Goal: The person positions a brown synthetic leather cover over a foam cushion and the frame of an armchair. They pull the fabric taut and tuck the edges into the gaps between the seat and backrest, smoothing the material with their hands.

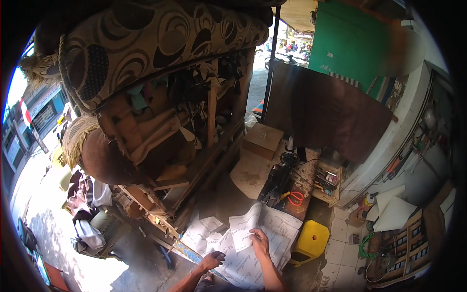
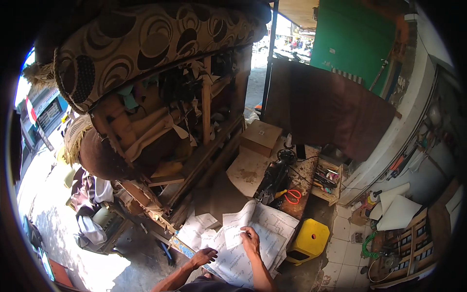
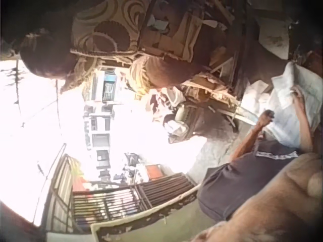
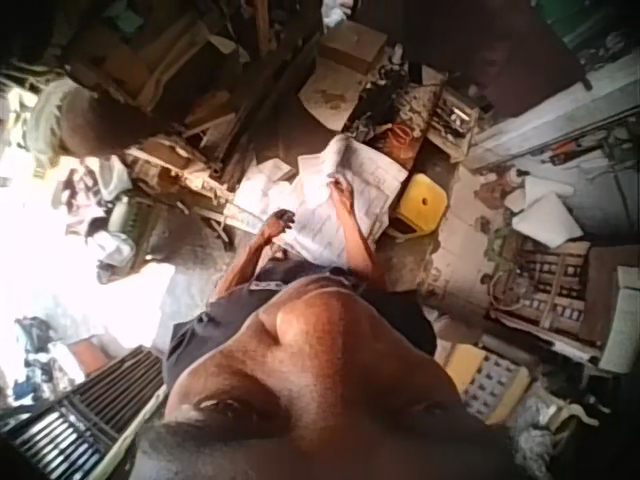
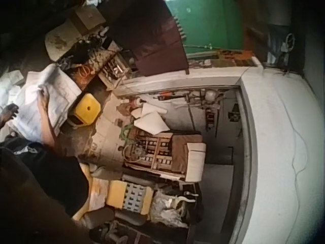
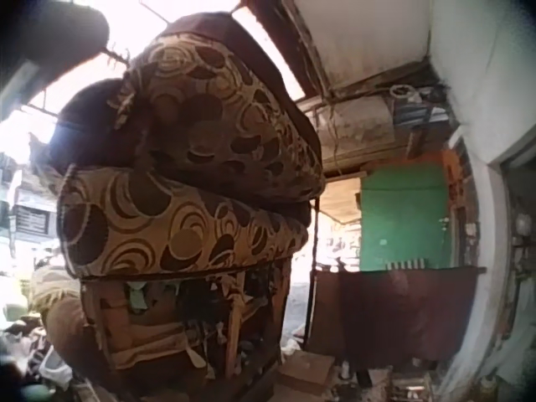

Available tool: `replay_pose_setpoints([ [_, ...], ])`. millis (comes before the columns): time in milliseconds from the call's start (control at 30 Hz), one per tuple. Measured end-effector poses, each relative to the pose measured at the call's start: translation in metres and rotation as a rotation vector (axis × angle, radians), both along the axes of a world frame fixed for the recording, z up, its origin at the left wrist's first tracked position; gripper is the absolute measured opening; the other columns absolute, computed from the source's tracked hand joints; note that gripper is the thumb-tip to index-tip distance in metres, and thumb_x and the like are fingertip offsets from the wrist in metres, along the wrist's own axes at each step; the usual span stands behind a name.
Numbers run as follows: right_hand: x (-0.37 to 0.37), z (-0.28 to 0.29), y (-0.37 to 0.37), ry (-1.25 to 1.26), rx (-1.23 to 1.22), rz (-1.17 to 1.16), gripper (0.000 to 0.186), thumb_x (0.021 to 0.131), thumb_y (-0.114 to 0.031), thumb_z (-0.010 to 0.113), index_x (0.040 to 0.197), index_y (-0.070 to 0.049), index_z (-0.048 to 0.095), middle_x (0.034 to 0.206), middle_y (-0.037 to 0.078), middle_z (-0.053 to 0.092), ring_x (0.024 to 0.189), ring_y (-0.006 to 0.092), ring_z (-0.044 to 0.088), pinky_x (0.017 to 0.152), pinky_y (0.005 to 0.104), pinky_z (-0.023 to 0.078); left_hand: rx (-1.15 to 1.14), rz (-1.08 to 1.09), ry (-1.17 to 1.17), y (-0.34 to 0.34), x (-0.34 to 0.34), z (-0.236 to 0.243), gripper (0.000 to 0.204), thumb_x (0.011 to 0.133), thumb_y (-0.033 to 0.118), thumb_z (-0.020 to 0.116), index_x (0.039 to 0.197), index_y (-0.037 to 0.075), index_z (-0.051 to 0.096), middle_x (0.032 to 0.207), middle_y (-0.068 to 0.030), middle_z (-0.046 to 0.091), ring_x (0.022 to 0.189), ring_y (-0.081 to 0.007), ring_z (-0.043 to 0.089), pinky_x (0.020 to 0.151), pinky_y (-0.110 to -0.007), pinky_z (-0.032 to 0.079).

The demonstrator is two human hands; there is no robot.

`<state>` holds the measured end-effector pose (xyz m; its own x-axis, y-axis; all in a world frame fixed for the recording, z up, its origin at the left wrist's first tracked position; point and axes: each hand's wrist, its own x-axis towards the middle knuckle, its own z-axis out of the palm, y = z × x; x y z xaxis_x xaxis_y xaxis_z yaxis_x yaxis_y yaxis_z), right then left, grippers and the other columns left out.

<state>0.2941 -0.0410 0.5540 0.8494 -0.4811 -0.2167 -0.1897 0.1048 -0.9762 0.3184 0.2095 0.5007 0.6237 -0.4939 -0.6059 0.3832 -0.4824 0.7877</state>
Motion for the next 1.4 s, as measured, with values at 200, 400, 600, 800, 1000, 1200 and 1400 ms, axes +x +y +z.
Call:
replay_pose_setpoints([
  [200,-0.044,0.113,0.044,-0.175,0.147,0.310,0.020,0.091,-0.005,0.064,0.111,-0.004,0.069,0.094,-0.001,0.066,0.081,0.0066,0.058,0.075,0.0216,0.046,-0.544,0.239,0.403,-0.018,0.034,0.047,0.049,0.107,0.039,0.047,0.139,0.001,0.053,0.130,-0.0128,0.065,0.109,-0.0229,0.068,0.094,-0.039,0.056],
  [400,-0.072,0.159,0.035,-0.148,-0.185,0.531,0.025,0.092,-0.002,0.061,0.116,-0.003,0.067,0.088,0.001,0.068,0.077,0.0065,0.061,0.070,0.0232,0.049,-1.055,0.305,0.740,-0.045,0.034,0.141,0.037,0.105,0.020,0.050,0.134,-0.001,0.056,0.130,-0.0141,0.066,0.114,-0.0249,0.067,0.101,-0.041,0.054],
  [600,-0.104,0.212,0.039,0.320,-0.546,0.481,0.049,0.093,-0.029,0.074,0.132,-0.002,0.062,0.084,0.007,0.070,0.077,0.0135,0.066,0.068,0.0307,0.052,-0.737,0.232,0.176,-0.057,0.025,0.147,0.028,0.093,-0.003,0.062,0.121,-0.003,0.060,0.114,-0.0144,0.071,0.100,-0.0212,0.071,0.088,-0.035,0.058],
  [800,-0.108,0.178,0.062,-0.177,-0.215,0.158,0.106,0.088,-0.041,0.080,0.161,-0.003,0.013,0.122,0.023,0.063,0.106,0.0287,0.068,0.092,0.0374,0.054,-0.649,0.072,-0.199,-0.076,-0.023,0.181,0.022,0.092,0.008,0.068,0.113,0.001,0.062,0.099,-0.0061,0.067,0.091,-0.0114,0.059,0.079,-0.029,0.050],
  [1000,-0.096,0.169,0.068,-0.124,-0.130,0.020,0.092,0.090,-0.024,0.080,0.159,-0.002,0.023,0.122,0.020,0.067,0.109,0.0216,0.064,0.092,0.0313,0.051,-0.812,0.111,0.065,-0.065,-0.015,0.156,0.018,0.089,0.000,0.072,0.090,0.007,0.056,0.081,0.0027,0.060,0.076,-0.0048,0.054,0.067,-0.023,0.044],
  [1200,-0.118,0.156,0.047,-0.152,-0.156,-0.255,0.048,0.093,-0.010,0.074,0.135,0.004,0.057,0.107,0.008,0.073,0.091,0.0086,0.064,0.082,0.0238,0.050,-1.110,0.288,0.425,-0.023,0.009,0.208,0.040,0.089,0.001,0.068,0.129,0.002,0.062,0.123,-0.0092,0.070,0.112,-0.0219,0.068,0.102,-0.040,0.053],
  [1400,-0.138,0.209,0.043,-0.425,-0.238,-0.606,0.032,0.099,-0.011,0.065,0.127,0.004,0.060,0.110,0.006,0.071,0.091,0.0096,0.062,0.085,0.0240,0.048,-1.376,0.705,0.625,0.016,0.058,0.181,0.028,0.086,0.023,0.071,0.105,0.005,0.061,0.124,-0.0132,0.063,0.129,-0.0349,0.052,0.111,-0.060,0.039],
])
